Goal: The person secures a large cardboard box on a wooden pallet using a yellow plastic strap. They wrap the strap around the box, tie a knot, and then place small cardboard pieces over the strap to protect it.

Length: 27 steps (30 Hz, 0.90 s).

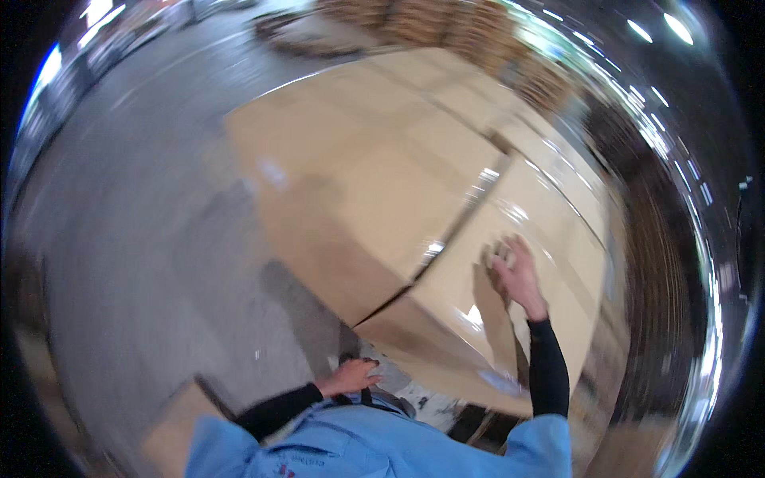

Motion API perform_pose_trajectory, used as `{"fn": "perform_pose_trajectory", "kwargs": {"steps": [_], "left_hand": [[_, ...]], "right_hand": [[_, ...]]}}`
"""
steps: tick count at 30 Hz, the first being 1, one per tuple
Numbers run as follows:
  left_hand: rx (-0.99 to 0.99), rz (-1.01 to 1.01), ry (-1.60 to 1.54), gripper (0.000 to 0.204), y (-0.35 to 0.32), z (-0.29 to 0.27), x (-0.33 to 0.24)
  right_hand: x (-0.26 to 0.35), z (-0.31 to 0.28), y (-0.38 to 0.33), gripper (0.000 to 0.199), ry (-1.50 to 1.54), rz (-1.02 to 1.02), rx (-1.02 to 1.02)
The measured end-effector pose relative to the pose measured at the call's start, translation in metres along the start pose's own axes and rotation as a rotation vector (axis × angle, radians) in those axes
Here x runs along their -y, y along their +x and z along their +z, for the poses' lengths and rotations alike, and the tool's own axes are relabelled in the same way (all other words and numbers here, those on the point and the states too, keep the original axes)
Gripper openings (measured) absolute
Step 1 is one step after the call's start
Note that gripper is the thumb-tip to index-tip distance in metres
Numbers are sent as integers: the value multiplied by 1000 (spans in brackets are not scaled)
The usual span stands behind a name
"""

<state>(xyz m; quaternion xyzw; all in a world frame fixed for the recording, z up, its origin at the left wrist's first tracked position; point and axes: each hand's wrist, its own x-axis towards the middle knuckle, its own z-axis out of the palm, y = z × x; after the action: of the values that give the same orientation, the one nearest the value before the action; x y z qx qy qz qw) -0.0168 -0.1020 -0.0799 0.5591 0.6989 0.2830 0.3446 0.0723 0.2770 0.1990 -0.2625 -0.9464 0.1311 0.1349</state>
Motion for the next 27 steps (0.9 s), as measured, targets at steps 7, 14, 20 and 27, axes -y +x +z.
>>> {"fn": "perform_pose_trajectory", "kwargs": {"steps": [7, 14, 20, 27], "left_hand": [[-327, -310, -17, 48, -111, -57, 37], [-785, -313, -50, 48, -205, -167, 66], [-1084, -133, 155, 43, -335, -319, 74], [-1133, -60, 852, 28, -480, -481, 26]], "right_hand": [[127, 29, 109, 55, 229, -370, 113], [366, 143, 177, 57, 146, -900, 477], [580, 235, 181, 56, 4, -1217, 714], [709, 382, 136, 54, -20, -1163, 1044]]}}
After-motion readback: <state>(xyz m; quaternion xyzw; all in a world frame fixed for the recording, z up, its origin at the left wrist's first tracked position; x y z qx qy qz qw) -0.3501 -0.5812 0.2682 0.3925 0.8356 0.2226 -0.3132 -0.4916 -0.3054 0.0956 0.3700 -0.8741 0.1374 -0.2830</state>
